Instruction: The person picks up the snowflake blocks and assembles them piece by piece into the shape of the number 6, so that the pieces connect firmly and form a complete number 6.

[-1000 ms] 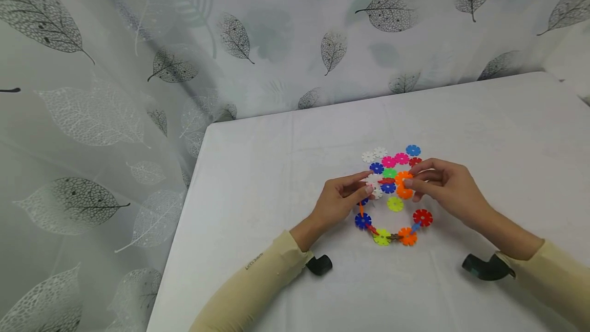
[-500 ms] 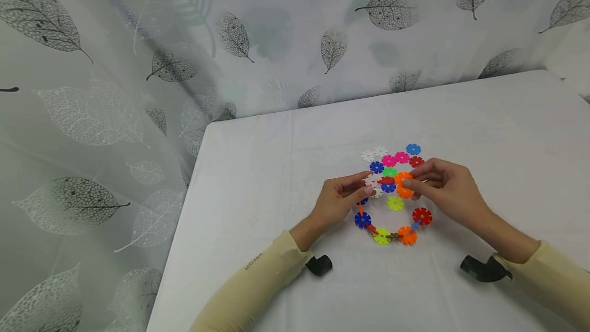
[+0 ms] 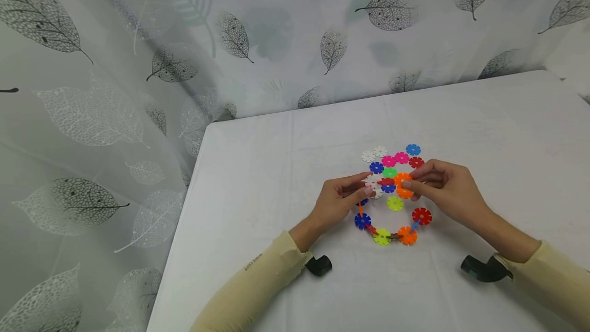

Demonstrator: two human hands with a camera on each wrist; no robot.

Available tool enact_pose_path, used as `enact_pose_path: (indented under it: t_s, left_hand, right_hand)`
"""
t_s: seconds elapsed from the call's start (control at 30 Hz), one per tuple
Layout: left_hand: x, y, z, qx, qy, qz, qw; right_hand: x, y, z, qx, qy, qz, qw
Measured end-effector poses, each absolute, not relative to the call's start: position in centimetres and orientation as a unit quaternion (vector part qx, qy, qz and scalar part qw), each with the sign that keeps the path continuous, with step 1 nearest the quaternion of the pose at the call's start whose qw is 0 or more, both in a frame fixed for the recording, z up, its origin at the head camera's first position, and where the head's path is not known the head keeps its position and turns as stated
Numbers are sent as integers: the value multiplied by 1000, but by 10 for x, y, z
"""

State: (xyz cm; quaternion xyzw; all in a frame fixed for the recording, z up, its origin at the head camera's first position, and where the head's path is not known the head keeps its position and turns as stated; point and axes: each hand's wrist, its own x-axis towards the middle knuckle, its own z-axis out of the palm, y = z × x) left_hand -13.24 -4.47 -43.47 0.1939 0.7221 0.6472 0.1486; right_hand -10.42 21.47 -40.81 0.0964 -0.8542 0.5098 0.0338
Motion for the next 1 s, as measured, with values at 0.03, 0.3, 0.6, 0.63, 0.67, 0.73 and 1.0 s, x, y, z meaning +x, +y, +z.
enact_pose_path:
  t_s: [0.03, 0.3, 0.6, 0.63, 0.67, 0.73, 1.0]
  left_hand:
    - [-132, -45, -435, 195, 722, 647, 148]
    - [-133, -45, -435, 204, 725, 642, 144]
    - [-135, -46, -431, 220, 721, 642, 142]
    - [-135, -46, -431, 219, 723, 639, 144]
    - [-136, -46, -431, 218, 727, 634, 147]
    - [-136, -46, -429, 214, 744, 614, 154]
    - [-136, -42, -422, 204, 757, 594, 177]
  right_hand:
    - [-104, 214, -408, 96, -854, 511, 33]
    - [-105, 210, -406, 90, -853, 514, 28]
    - [-112, 206, -407, 92, -846, 525, 21]
    - [-112, 206, -406, 91, -846, 525, 20]
    - [-113, 206, -406, 90, -846, 525, 18]
    - [-112, 206, -406, 90, -846, 525, 12]
    - [-110, 206, -405, 92, -847, 522, -23]
